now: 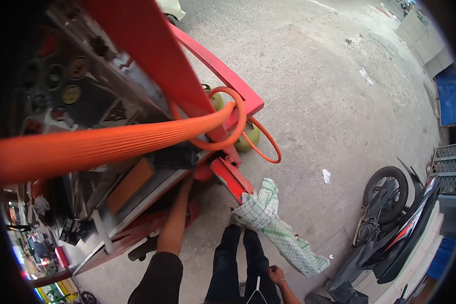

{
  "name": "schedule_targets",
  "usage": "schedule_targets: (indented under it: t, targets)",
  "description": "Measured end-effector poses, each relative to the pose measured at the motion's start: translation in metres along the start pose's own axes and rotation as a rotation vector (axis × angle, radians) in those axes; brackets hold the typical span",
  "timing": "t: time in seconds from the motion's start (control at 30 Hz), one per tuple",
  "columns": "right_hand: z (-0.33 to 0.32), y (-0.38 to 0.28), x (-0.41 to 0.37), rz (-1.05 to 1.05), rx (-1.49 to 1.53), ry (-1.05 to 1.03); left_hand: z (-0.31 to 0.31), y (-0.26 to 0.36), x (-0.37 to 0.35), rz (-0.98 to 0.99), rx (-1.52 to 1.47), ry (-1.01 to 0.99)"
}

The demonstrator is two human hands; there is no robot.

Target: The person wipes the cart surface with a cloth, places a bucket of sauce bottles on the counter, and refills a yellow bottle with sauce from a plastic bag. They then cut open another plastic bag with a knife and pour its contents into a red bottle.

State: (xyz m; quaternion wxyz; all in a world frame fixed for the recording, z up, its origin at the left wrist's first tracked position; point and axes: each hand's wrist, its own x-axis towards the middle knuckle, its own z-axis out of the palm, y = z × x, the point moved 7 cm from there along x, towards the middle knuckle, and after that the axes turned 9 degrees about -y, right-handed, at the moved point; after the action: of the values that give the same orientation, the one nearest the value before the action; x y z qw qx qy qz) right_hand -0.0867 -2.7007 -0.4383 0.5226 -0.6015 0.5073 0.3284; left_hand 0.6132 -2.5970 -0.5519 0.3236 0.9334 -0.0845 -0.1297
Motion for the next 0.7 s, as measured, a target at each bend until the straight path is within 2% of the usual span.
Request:
schedule_targets:
  t: [0.07, 0.1, 0.13, 0.17, 0.2, 0.23, 0.3, 0.33, 0.37, 0.4, 0.47, 0.5, 0.57, 0.6, 0.67, 0.7]
  targets:
    - [0.010, -0.003, 0.012, -0.001, 0.017, -0.009, -0.045, 0.113, -0.107, 0.116, 0.082, -0.171]
    - [0.018, -0.016, 0.012, -0.058, -0.200, -0.100, -0.035, 0.098, -0.150, 0.076, 0.188, -0.317]
    - [0.024, -0.032, 0.006, -0.117, -0.421, -0.187, -0.035, 0.105, -0.204, 0.249, 0.368, -0.537]
    - [0.020, -0.048, -0.010, -0.126, -0.443, -0.190, 0.003, 0.047, -0.261, 0.206, 0.130, -0.841]
    - [0.017, -0.056, -0.021, 0.071, -0.702, -0.254, -0.032, 0.079, -0.328, -0.050, 0.426, -1.045]
    - [0.013, -0.058, -0.035, 0.271, -0.965, -0.307, -0.061, 0.099, -0.387, -0.144, 0.560, -1.180]
    - [0.017, -0.057, -0.051, 0.264, -0.964, -0.352, -0.095, 0.083, -0.498, -0.036, 0.602, -1.379]
    - [0.015, -0.054, -0.038, 0.269, -0.916, -0.380, -0.116, 0.085, -0.531, -0.066, 0.597, -1.336]
    - [0.024, -0.039, -0.010, 0.071, -1.016, -0.471, -0.133, 0.092, -0.540, -0.080, 0.496, -1.196]
    - [0.013, -0.057, -0.015, 0.048, -1.091, -0.461, -0.149, 0.092, -0.541, -0.117, 0.446, -1.144]
    - [0.010, -0.093, -0.043, 0.016, -1.086, -0.480, -0.167, 0.094, -0.560, -0.004, 0.275, -1.261]
    - [0.009, -0.094, -0.045, 0.007, -1.157, -0.467, -0.176, 0.086, -0.572, -0.025, 0.223, -1.214]
    - [0.008, -0.094, -0.036, -0.167, -1.368, -0.453, -0.184, 0.078, -0.587, 0.037, 0.141, -1.116]
    - [0.001, -0.107, -0.042, -0.171, -1.416, -0.440, -0.191, 0.081, -0.589, 0.028, 0.105, -1.082]
    - [0.000, -0.132, -0.066, -0.281, -1.582, -0.464, -0.205, 0.066, -0.601, -0.143, 0.199, -1.148]
    - [-0.008, -0.154, -0.077, -0.263, -1.475, -0.306, -0.203, 0.062, -0.612, -0.136, 0.173, -1.133]
